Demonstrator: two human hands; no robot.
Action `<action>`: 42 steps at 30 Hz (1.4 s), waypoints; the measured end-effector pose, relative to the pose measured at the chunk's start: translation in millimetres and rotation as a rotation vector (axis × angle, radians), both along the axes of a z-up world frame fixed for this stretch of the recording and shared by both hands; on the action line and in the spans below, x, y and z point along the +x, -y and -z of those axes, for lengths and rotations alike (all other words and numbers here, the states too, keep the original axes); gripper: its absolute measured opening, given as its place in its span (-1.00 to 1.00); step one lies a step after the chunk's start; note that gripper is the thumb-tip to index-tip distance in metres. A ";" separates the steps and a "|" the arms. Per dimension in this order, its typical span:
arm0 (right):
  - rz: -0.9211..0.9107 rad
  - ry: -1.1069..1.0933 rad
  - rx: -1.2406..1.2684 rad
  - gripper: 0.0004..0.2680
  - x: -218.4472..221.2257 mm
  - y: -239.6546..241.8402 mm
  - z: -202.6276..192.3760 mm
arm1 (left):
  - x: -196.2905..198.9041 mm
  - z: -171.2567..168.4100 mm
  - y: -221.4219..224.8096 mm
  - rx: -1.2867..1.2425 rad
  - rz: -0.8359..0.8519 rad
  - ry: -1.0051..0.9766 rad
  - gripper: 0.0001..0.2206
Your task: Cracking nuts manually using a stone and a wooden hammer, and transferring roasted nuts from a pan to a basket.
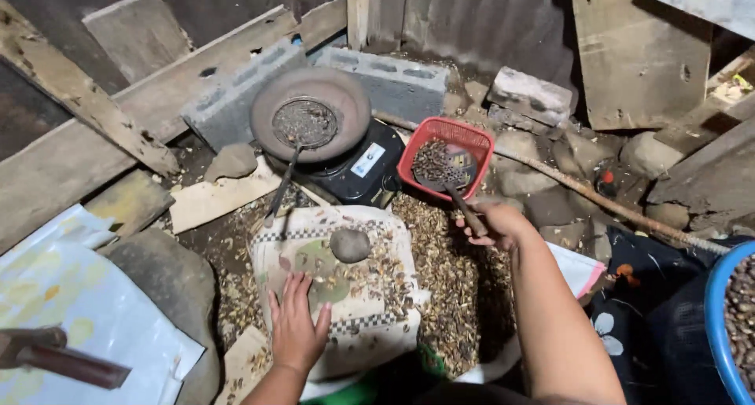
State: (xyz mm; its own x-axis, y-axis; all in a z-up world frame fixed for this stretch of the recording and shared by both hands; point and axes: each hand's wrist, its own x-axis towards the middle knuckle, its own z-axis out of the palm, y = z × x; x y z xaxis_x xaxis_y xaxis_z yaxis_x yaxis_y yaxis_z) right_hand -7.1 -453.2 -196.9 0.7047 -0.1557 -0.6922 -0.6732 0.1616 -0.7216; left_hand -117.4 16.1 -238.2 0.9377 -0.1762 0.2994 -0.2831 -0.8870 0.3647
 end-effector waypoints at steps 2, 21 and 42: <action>-0.226 -0.156 -0.669 -0.48 24.0 35.0 17.2 | 6.5 -2.3 1.5 0.003 0.000 0.045 -0.41; 0.696 0.456 0.145 -0.76 3.7 45.2 94.7 | 11.5 44.9 -9.6 -0.053 0.019 -0.070 -0.41; 0.450 0.162 0.215 -0.82 -25.8 65.9 3.4 | 13.0 11.2 -2.8 0.013 0.042 -0.093 -0.39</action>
State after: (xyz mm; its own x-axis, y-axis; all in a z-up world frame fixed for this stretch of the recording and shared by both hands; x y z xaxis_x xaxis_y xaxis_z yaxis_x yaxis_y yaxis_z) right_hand -33.0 -519.1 -200.3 0.7015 -0.3342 -0.6295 -0.3856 0.5649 -0.7295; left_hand -104.5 19.0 -249.4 0.9530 -0.2191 0.2092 -0.2857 -0.8798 0.3800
